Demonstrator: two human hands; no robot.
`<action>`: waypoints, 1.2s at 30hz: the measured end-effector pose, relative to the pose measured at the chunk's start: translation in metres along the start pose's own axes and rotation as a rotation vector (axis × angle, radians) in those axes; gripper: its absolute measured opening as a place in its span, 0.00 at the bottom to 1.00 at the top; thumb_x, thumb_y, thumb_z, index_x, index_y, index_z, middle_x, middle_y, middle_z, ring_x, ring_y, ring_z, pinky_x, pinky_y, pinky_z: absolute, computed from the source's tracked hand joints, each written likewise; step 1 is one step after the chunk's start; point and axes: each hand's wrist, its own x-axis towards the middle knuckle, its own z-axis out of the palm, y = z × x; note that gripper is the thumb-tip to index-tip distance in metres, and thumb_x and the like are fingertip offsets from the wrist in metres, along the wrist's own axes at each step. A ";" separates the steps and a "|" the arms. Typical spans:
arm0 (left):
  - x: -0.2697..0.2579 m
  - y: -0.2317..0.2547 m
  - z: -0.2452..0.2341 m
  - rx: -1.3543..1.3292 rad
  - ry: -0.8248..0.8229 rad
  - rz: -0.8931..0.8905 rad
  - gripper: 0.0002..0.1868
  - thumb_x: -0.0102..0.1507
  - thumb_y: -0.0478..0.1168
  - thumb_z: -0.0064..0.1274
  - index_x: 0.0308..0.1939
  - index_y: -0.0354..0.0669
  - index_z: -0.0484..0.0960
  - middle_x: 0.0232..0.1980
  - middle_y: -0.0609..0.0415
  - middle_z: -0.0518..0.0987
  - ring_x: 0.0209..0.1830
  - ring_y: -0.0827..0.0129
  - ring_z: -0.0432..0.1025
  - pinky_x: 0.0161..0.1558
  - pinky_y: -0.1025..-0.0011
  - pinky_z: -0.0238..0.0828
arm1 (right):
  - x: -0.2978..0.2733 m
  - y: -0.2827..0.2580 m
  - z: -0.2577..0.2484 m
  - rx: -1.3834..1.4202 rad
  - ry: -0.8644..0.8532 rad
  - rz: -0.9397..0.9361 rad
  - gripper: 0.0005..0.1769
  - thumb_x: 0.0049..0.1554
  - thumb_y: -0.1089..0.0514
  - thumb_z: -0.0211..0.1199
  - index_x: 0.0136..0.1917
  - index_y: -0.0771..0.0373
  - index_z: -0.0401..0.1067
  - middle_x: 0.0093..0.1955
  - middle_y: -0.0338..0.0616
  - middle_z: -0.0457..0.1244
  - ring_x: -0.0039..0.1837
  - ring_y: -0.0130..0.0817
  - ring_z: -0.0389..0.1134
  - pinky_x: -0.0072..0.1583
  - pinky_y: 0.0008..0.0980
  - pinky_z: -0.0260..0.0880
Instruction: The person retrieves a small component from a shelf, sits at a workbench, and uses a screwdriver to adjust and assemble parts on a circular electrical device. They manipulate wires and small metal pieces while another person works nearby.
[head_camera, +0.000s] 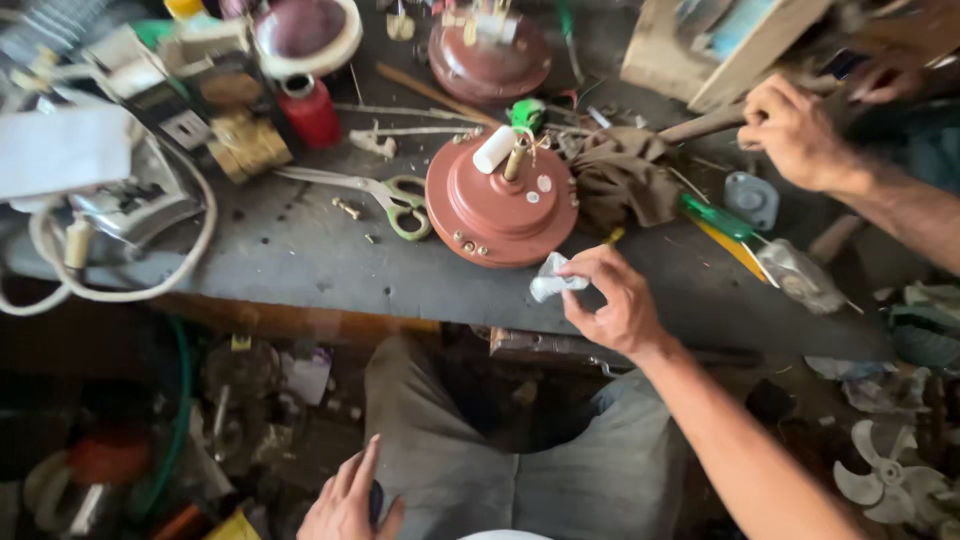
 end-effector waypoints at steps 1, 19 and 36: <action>-0.001 0.017 -0.015 -0.071 0.170 0.186 0.50 0.50 0.50 0.66 0.74 0.52 0.61 0.64 0.44 0.74 0.60 0.50 0.71 0.59 0.59 0.68 | -0.005 -0.016 0.003 0.000 0.060 0.080 0.18 0.51 0.69 0.67 0.55 0.62 0.73 0.50 0.44 0.65 0.51 0.38 0.70 0.53 0.34 0.72; 0.032 0.192 -0.077 -1.289 0.013 0.482 0.30 0.64 0.28 0.56 0.71 0.34 0.70 0.53 0.56 0.70 0.42 0.76 0.69 0.42 0.78 0.72 | -0.070 -0.110 0.021 0.930 -0.038 0.748 0.16 0.60 0.65 0.59 0.61 0.69 0.71 0.54 0.40 0.68 0.57 0.25 0.69 0.60 0.28 0.70; 0.077 0.236 -0.085 -0.802 0.081 0.567 0.28 0.61 0.29 0.56 0.67 0.36 0.76 0.39 0.54 0.65 0.34 0.70 0.62 0.37 0.74 0.64 | -0.053 -0.056 -0.025 0.293 0.057 0.566 0.07 0.54 0.66 0.67 0.48 0.64 0.77 0.44 0.39 0.70 0.45 0.26 0.73 0.48 0.26 0.75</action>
